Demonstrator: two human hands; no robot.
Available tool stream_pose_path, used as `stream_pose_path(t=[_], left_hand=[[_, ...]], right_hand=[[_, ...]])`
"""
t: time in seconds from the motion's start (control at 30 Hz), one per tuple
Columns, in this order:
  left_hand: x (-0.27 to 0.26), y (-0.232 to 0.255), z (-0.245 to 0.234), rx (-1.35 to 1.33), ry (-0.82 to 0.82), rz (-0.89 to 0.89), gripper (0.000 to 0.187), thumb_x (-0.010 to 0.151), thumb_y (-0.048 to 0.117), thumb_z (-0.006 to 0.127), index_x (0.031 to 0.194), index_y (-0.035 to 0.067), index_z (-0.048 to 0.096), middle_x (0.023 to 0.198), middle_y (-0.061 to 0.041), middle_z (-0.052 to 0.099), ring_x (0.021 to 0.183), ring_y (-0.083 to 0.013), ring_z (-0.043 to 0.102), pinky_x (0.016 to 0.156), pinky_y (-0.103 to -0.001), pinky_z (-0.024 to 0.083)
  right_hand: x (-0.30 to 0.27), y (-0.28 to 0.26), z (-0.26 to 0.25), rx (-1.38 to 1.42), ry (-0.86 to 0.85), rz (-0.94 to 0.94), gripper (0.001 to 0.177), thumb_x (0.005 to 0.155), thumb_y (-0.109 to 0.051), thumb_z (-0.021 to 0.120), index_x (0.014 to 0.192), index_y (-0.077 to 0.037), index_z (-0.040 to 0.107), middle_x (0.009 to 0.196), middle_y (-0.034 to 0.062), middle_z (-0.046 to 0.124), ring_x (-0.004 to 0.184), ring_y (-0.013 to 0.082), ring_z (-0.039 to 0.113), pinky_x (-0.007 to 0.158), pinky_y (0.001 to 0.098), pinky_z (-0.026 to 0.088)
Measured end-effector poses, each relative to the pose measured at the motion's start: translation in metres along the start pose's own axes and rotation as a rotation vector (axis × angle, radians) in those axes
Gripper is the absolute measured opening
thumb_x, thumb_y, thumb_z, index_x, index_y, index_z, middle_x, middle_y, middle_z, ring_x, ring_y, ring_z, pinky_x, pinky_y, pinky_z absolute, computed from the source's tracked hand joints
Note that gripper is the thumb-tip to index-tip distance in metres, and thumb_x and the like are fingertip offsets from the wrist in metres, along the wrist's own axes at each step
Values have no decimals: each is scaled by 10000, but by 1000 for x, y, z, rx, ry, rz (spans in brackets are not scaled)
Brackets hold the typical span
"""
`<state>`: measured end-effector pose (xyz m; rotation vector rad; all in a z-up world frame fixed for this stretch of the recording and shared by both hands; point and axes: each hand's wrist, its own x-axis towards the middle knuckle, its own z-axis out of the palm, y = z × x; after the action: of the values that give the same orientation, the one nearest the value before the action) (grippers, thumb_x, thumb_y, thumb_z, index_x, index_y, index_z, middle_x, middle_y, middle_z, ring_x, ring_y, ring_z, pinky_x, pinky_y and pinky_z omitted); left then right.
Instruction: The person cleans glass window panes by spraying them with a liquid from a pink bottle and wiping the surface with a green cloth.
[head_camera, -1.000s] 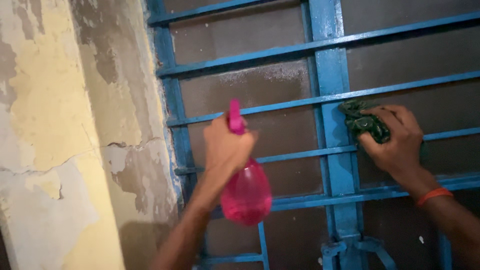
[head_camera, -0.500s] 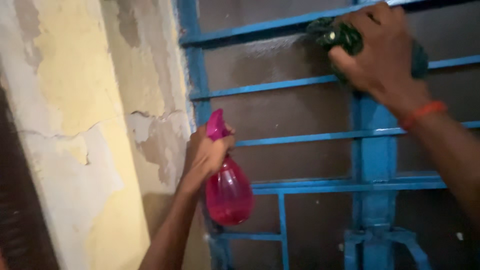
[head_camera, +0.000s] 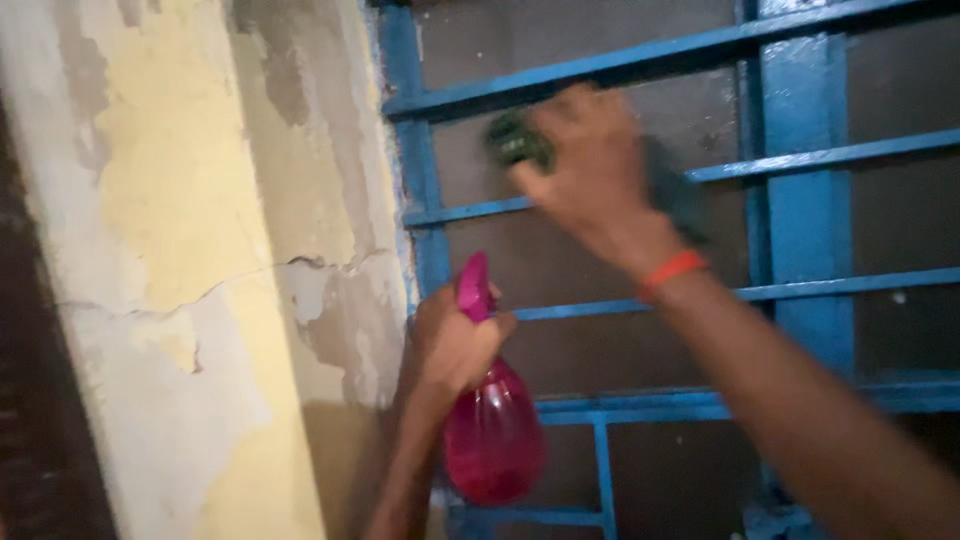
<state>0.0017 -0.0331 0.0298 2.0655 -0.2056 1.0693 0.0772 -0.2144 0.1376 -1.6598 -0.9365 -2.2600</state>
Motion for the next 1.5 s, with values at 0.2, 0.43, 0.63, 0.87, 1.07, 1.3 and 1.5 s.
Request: stream_pose_path(t=[0.2,0.43,0.63,0.87,1.07,1.3,1.5], left_hand=[[10,-18,14,-74,46,98,363,661,245,745,999,112,733,950,-147,784,920,-346,753,831,-409,574],[3,-4,-2,18,-32,15,381,709,279,739,1058,126,723,999,-147,760,964,-336,723,850,-415,552],[3,-2,5,23,-19,-8,364,718,280,738,1051,133,725,987,-132,760,942,-313,729,851,-404,558],[10,-12,11,32,4,13,326,708,262,748,1011,141,728,947,-120,760,902,-304,728,824,-392,559],[6,-9,12,-39,27,42,328,689,259,763,989,130,731,921,-126,769,878,-304,739,811,-387,565],[1,0,3,-5,1,17,377,663,275,776,999,115,721,967,-140,751,932,-343,715,831,-422,550],[3,-4,6,-9,5,160,354,686,238,759,991,62,717,970,-195,741,962,-409,699,858,-458,549]], right_hand=[[39,-52,32,241,-205,-159,386,731,-320,806,1069,-134,785,1075,113,651,1042,359,557,899,490,489],[32,39,-16,204,-382,-370,379,801,-392,803,1052,-110,776,1058,102,719,980,331,581,857,477,501],[0,142,-103,-280,-503,-318,492,924,-513,696,1143,-77,760,1037,109,711,950,261,579,810,429,504],[-4,126,-117,-401,-501,-248,376,918,-438,671,1012,-97,800,892,76,705,797,241,553,729,411,487],[-16,111,-93,-264,-305,-237,358,870,-416,754,1036,-101,796,961,72,707,861,236,528,766,420,471],[11,-1,4,-55,-192,-187,369,821,-379,752,1033,-77,769,1023,124,663,920,291,530,791,449,463],[38,-73,41,153,-135,-156,403,748,-207,774,1124,-69,728,1147,161,618,1057,370,533,952,472,486]])
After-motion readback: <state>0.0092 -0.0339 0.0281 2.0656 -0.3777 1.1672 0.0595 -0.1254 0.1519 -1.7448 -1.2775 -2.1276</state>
